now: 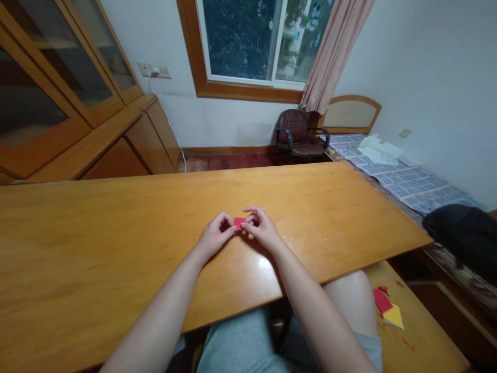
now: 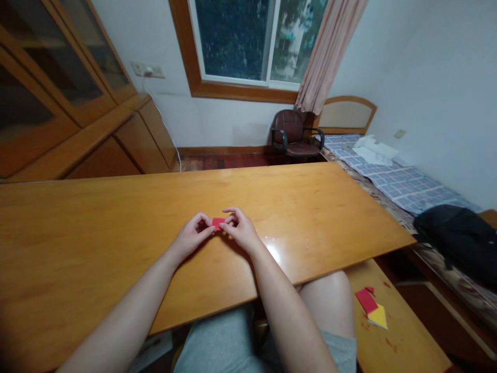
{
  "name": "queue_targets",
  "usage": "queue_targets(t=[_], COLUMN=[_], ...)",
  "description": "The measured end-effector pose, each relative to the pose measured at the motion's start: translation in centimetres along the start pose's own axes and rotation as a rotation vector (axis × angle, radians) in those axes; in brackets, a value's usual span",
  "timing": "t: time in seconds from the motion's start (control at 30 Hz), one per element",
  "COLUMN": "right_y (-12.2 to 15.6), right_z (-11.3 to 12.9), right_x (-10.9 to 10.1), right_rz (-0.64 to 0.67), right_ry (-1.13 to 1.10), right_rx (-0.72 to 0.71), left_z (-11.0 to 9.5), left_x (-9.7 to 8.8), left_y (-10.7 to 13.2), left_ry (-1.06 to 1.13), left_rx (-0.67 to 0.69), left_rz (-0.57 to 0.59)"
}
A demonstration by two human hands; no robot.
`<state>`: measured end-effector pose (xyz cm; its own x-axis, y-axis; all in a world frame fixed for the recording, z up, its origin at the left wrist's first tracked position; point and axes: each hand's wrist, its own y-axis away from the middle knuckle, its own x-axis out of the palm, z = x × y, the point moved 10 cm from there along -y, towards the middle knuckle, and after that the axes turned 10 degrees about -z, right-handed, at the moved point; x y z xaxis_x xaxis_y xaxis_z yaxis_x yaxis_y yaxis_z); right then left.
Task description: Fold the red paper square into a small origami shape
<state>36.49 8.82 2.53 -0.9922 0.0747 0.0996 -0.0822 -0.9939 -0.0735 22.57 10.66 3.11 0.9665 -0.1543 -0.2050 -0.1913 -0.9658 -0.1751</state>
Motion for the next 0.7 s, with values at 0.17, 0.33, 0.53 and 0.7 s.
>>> queue_targets(t=[0.17, 0.33, 0.53, 0.7], right_y=[-0.1, -0.2, 0.0, 0.1], right_z=[0.0, 0.3, 0.4, 0.5], right_x=[-0.4, -0.6, -0.5, -0.3], right_rz=[-0.026, -0.057, -0.054, -0.030], right_ry=[-0.046, -0.052, -0.039, -0.005], right_rx=[0.015, 0.006, -0.023, -0.034], left_z=[0.1, -0.2, 0.1, 1.0], left_x=[-0.1, 0.1, -0.1, -0.4], left_y=[0.0, 0.2, 0.0, -0.4], left_ry=[0.039, 0.171, 0.093, 0.019], left_rx=[-0.017, -0.047, -0.021, -0.013], left_rz=[-0.005, 0.036, 0.001, -0.052])
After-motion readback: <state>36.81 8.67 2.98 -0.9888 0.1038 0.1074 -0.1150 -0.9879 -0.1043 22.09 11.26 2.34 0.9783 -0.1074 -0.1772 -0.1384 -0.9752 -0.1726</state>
